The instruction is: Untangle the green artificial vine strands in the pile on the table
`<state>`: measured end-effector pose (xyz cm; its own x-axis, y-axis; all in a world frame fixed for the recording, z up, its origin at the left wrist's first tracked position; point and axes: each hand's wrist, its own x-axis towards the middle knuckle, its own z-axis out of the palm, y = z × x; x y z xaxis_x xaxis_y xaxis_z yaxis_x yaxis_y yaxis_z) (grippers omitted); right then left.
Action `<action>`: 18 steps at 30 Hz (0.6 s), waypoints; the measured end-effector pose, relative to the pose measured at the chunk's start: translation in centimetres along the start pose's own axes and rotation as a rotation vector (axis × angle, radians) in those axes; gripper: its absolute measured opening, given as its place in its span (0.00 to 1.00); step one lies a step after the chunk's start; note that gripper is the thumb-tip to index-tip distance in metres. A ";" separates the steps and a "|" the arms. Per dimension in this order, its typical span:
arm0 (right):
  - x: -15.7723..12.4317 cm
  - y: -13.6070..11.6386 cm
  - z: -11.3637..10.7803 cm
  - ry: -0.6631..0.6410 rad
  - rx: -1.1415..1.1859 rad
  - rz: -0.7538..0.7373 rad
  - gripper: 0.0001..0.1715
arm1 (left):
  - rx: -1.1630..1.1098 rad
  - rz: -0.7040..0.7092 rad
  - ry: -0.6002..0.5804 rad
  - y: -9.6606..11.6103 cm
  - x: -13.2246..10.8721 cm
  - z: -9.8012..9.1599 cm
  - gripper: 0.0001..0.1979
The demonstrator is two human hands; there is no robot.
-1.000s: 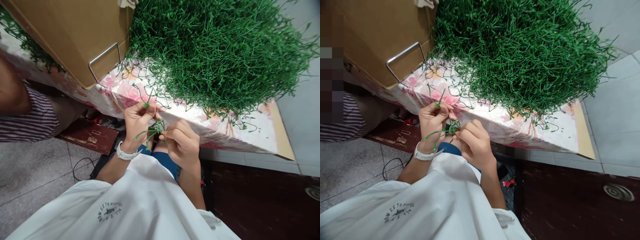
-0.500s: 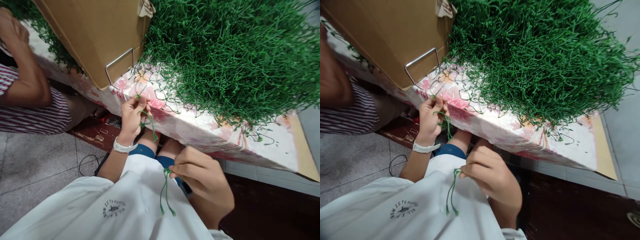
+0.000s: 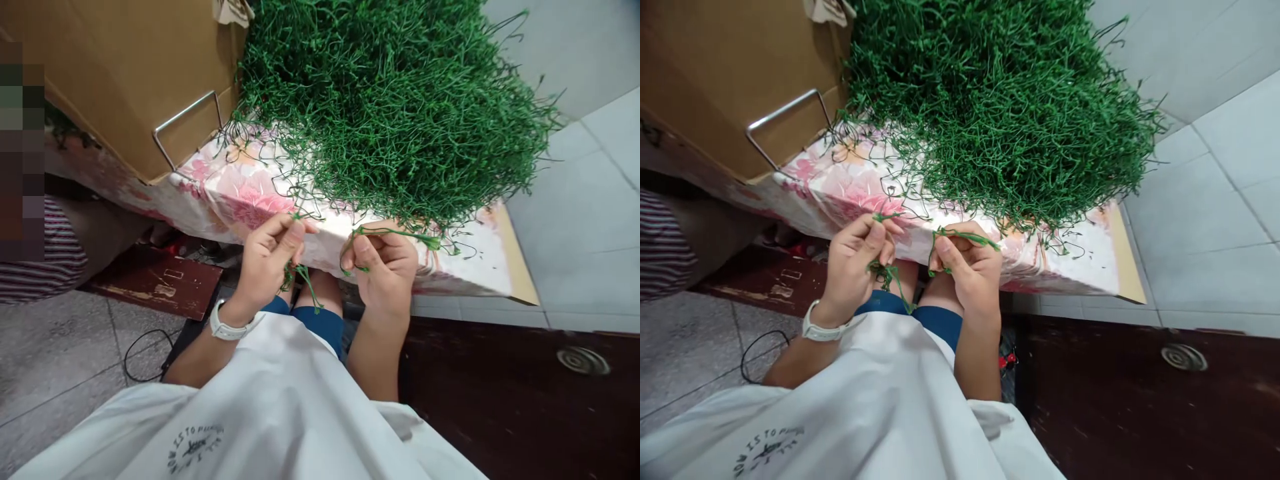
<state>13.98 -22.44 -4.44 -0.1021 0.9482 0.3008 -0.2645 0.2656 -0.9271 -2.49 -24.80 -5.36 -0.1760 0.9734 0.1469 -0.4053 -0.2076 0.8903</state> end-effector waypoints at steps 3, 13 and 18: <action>-0.6 0.0 0.7 0.002 -0.008 0.026 0.08 | 0.075 0.001 -0.052 -0.1 -0.7 0.9 0.20; -1.2 -1.2 0.2 -0.035 -0.275 -0.106 0.04 | 0.286 -0.078 -0.459 0.7 -0.6 0.1 0.16; -0.5 -0.6 -1.6 -0.107 -0.456 -0.301 0.03 | 0.408 -0.122 -0.709 1.3 -0.3 -0.8 0.19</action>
<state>15.76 -22.77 -4.35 -0.1891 0.8022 0.5664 0.1427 0.5931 -0.7924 -3.65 -25.48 -4.57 0.5108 0.8457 0.1547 -0.0031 -0.1782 0.9840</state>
